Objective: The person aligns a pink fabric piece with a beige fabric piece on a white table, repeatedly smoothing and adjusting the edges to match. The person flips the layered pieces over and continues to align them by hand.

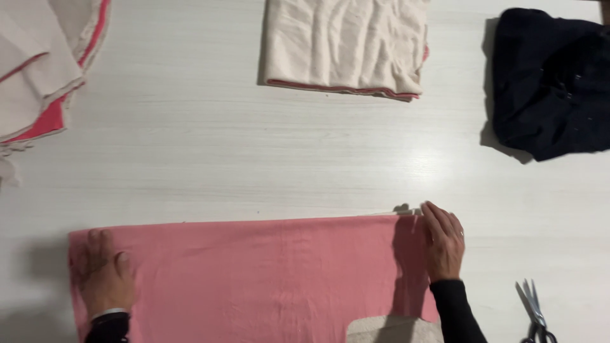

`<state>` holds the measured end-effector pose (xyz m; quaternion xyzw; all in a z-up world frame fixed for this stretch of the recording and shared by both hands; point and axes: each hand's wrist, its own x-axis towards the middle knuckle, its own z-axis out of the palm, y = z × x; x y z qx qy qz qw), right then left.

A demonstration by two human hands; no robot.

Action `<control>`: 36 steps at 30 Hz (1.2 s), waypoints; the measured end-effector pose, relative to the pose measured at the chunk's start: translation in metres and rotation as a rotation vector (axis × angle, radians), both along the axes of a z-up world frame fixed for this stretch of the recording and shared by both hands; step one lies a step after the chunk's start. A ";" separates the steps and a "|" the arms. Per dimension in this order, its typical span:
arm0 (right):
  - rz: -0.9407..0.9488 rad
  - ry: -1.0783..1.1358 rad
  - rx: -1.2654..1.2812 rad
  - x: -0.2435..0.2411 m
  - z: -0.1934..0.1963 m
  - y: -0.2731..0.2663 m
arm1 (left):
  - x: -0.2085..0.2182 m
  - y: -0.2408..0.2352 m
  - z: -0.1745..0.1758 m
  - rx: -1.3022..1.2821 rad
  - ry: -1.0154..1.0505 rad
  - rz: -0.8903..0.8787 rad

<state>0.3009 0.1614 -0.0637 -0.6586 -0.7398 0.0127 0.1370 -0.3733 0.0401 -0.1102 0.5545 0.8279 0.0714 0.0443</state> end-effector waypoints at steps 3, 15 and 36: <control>-0.021 0.135 0.099 -0.032 0.001 -0.025 | 0.053 0.001 0.032 0.093 0.032 -0.095; 0.221 -0.010 -0.246 -0.110 -0.004 -0.067 | 0.073 -0.012 0.019 -0.214 -0.044 -0.416; 0.588 0.025 -0.168 -0.284 0.002 -0.167 | -0.027 -0.116 0.023 0.013 0.010 0.510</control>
